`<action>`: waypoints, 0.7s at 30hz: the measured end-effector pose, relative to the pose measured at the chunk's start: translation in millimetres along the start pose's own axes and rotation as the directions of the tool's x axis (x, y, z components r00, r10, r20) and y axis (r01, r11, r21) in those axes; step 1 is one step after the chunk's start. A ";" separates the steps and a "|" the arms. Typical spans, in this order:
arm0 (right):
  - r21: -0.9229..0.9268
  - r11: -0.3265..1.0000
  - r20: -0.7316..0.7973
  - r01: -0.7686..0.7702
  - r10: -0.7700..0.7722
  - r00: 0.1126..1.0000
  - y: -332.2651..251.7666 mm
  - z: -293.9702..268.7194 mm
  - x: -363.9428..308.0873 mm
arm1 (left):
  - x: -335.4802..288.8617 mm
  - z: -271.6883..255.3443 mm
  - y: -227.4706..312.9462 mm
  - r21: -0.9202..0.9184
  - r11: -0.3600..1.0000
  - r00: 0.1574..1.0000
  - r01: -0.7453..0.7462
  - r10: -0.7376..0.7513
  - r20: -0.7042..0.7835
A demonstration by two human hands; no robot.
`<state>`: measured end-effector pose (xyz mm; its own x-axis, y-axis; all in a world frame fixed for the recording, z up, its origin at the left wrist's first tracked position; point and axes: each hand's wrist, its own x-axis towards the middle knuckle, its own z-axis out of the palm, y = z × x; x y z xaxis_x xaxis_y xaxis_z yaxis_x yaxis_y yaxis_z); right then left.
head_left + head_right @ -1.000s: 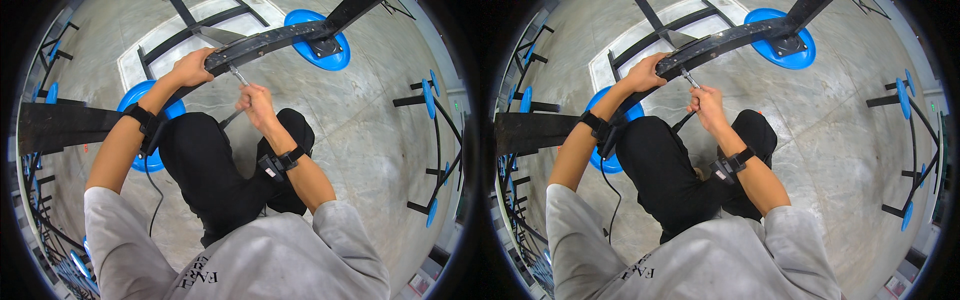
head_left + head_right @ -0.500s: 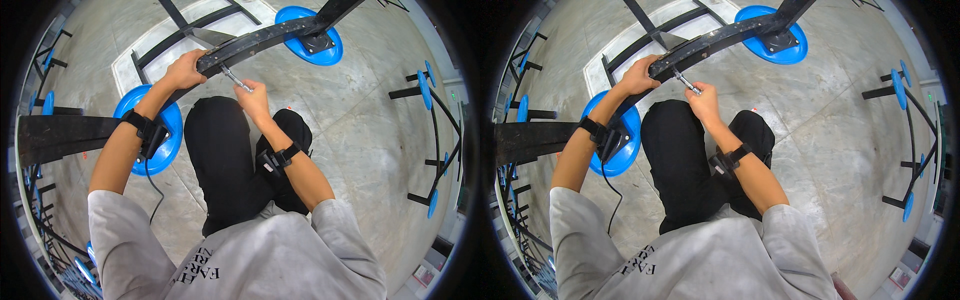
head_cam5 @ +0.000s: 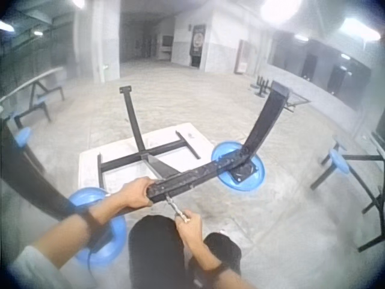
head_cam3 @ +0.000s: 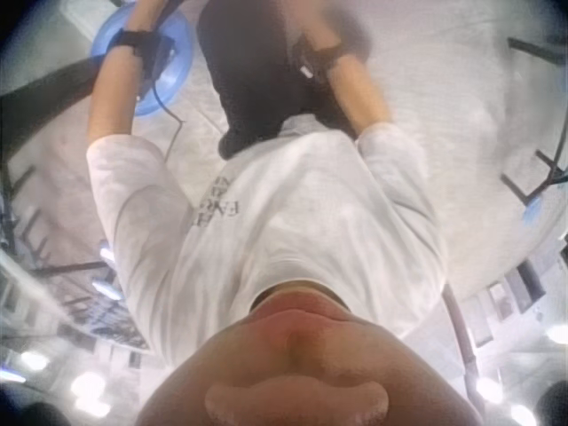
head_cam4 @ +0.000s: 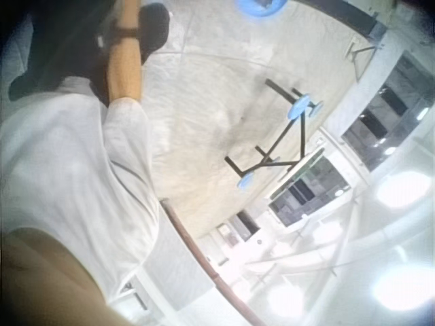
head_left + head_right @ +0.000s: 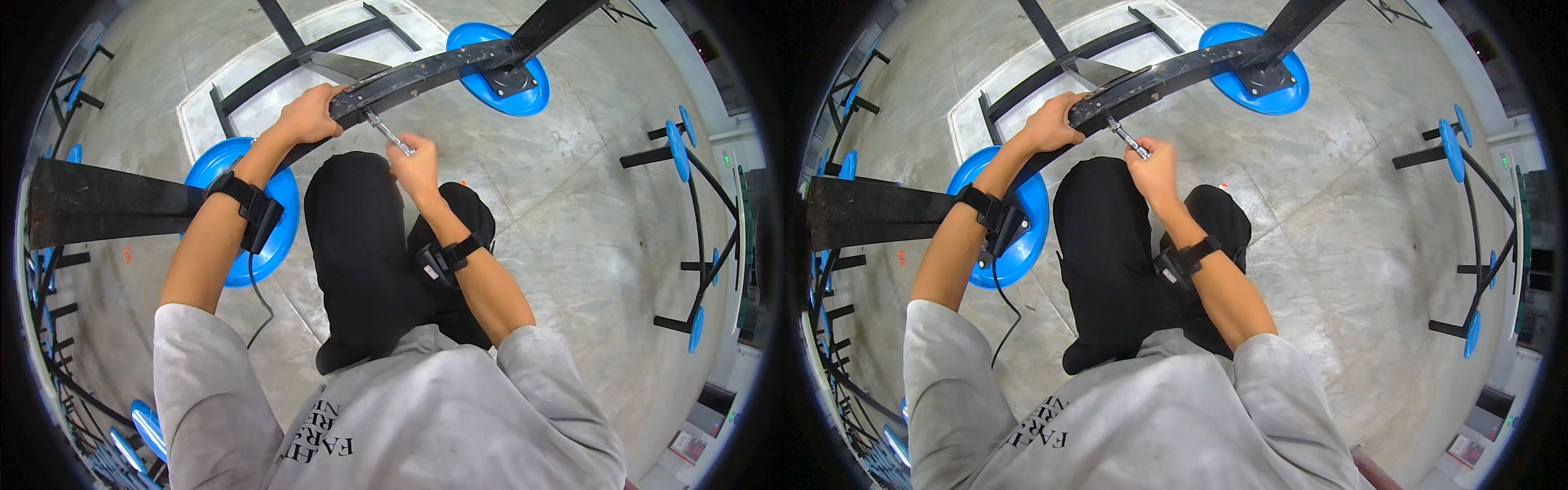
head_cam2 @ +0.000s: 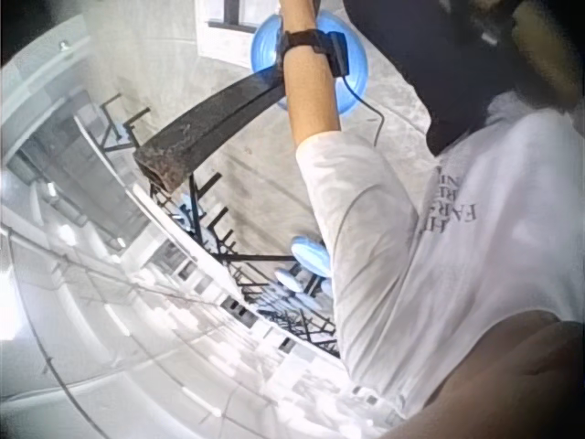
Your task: The person unscrews bolts from a black metal table frame using a socket wrench and then picks up small nuts and bolts from the floor.
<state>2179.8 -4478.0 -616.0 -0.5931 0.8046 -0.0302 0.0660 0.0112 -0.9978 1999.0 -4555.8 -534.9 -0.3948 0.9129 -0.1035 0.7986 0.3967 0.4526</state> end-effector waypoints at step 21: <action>-0.741 0.552 0.120 0.383 -0.451 0.884 -24.2 15.2 -24.3 | -10.9 -9.0 -5.0 0.012 0.999 0.999 0.042 -0.042 -0.013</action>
<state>2180.4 -4506.9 -592.0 -0.6509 0.6349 0.4163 0.4037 0.7538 -0.5185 1995.2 -4568.7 -528.1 -0.4338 0.8942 -0.1105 0.7866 0.4357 0.4375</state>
